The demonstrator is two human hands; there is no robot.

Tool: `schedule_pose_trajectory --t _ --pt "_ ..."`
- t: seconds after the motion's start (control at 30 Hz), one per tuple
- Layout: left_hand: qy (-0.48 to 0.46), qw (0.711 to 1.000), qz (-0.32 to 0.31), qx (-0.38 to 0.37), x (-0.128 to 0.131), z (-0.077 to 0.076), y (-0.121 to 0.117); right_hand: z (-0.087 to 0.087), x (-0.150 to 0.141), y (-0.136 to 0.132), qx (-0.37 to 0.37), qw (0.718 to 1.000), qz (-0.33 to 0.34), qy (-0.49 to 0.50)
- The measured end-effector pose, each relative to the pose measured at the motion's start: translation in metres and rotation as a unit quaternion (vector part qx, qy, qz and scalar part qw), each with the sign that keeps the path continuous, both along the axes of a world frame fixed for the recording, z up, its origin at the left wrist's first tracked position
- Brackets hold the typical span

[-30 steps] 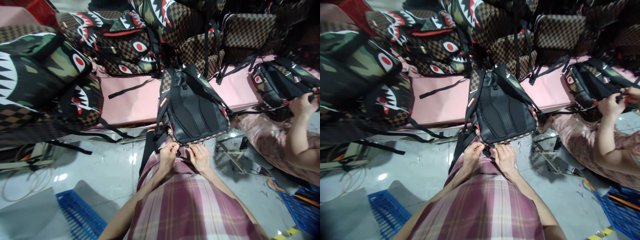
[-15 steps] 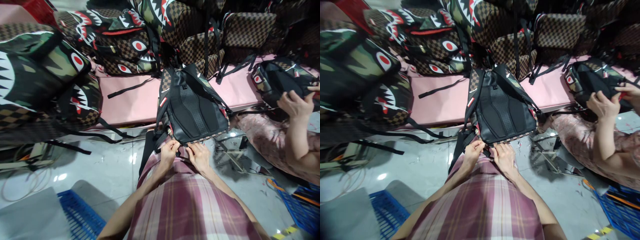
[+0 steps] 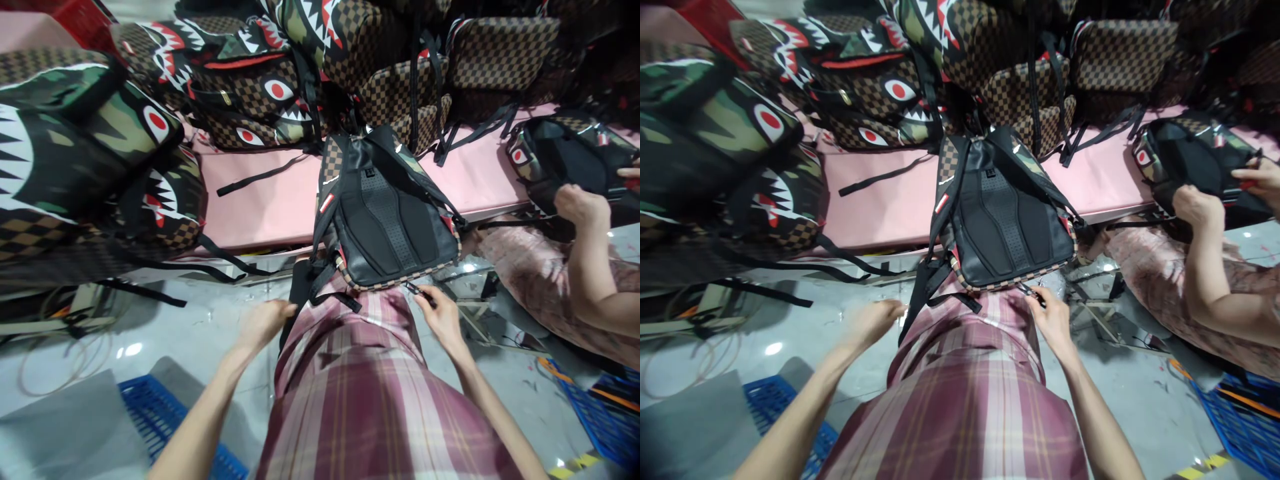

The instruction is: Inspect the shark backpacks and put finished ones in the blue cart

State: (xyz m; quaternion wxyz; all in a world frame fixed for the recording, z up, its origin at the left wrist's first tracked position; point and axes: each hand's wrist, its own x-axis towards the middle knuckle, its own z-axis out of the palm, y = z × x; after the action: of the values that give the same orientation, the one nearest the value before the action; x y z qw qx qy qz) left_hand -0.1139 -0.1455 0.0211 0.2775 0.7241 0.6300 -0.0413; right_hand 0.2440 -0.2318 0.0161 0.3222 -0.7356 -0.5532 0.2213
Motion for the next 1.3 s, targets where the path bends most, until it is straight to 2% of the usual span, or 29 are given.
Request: schedule_pose_trajectory --t 0.07,0.1,0.17,0.23,0.27,0.33,0.4,0.47,0.53,0.57,0.63,0.7,0.73,0.8,0.87,0.97,1.03,1.1,1.2,1.3 --pt "0.157 0.983 0.001 0.092 -0.022 0.000 0.001 -0.006 0.017 -0.007 -0.009 0.997 -0.064 0.028" --pt "0.170 0.975 -0.016 0.139 -0.019 0.001 0.001 -0.008 0.021 -0.009 -0.006 0.995 -0.095 0.043" --pt "0.073 0.969 -0.081 0.224 0.011 0.001 0.001 -0.012 0.019 -0.008 0.009 0.987 -0.140 0.085" --pt "-0.078 0.940 -0.149 0.298 0.061 0.000 -0.001 -0.014 0.009 -0.005 0.023 0.978 -0.156 0.134" --pt "-0.120 0.923 -0.175 0.321 0.087 -0.002 -0.002 -0.015 0.003 -0.003 0.023 0.976 -0.153 0.155" --pt "-0.198 0.900 -0.186 0.342 0.125 -0.007 -0.006 -0.015 -0.006 -0.001 0.016 0.975 -0.135 0.176" --pt "-0.284 0.901 -0.150 0.292 0.138 -0.013 -0.010 -0.015 -0.007 -0.002 0.017 0.975 -0.127 0.184" --pt "-0.348 0.921 -0.077 0.157 0.129 -0.016 -0.010 -0.016 -0.001 -0.003 0.032 0.970 -0.151 0.190" --pt "-0.352 0.935 0.025 0.039 0.113 -0.013 -0.003 -0.017 0.008 -0.004 0.049 0.963 -0.185 0.191" --pt "-0.327 0.942 0.074 0.017 0.107 -0.010 0.004 -0.017 0.011 -0.003 0.052 0.962 -0.194 0.187" --pt "-0.238 0.961 0.137 0.038 0.102 -0.003 0.021 -0.014 0.013 0.001 0.051 0.966 -0.185 0.173" --pt "-0.146 0.974 0.160 0.069 0.108 0.000 0.040 -0.010 0.008 0.009 0.043 0.976 -0.144 0.156" --pt "-0.135 0.974 0.170 0.068 0.112 -0.001 0.047 -0.007 0.004 0.013 0.038 0.982 -0.113 0.145" --pt "-0.196 0.959 0.200 0.045 0.119 -0.007 0.057 -0.004 -0.004 0.022 0.030 0.991 -0.052 0.119" --pt "-0.293 0.930 0.222 0.005 0.118 -0.017 0.060 -0.003 -0.007 0.027 0.025 0.995 -0.017 0.098" --pt "-0.369 0.900 0.228 -0.048 0.109 -0.031 0.058 -0.005 -0.002 0.029 0.021 0.996 -0.016 0.082" --pt "-0.408 0.880 0.232 -0.074 0.103 -0.035 0.056 -0.005 0.002 0.027 0.029 0.997 -0.013 0.063" --pt "-0.439 0.862 0.236 -0.094 0.100 -0.035 0.056 -0.001 -0.001 0.027 0.052 0.998 0.018 0.038" --pt "-0.469 0.841 0.244 -0.114 0.098 -0.034 0.057 0.009 -0.027 0.040 0.077 0.987 0.141 -0.018" --pt "-0.483 0.831 0.249 -0.121 0.097 -0.035 0.056 0.017 -0.075 0.071 0.028 0.954 0.267 -0.131"
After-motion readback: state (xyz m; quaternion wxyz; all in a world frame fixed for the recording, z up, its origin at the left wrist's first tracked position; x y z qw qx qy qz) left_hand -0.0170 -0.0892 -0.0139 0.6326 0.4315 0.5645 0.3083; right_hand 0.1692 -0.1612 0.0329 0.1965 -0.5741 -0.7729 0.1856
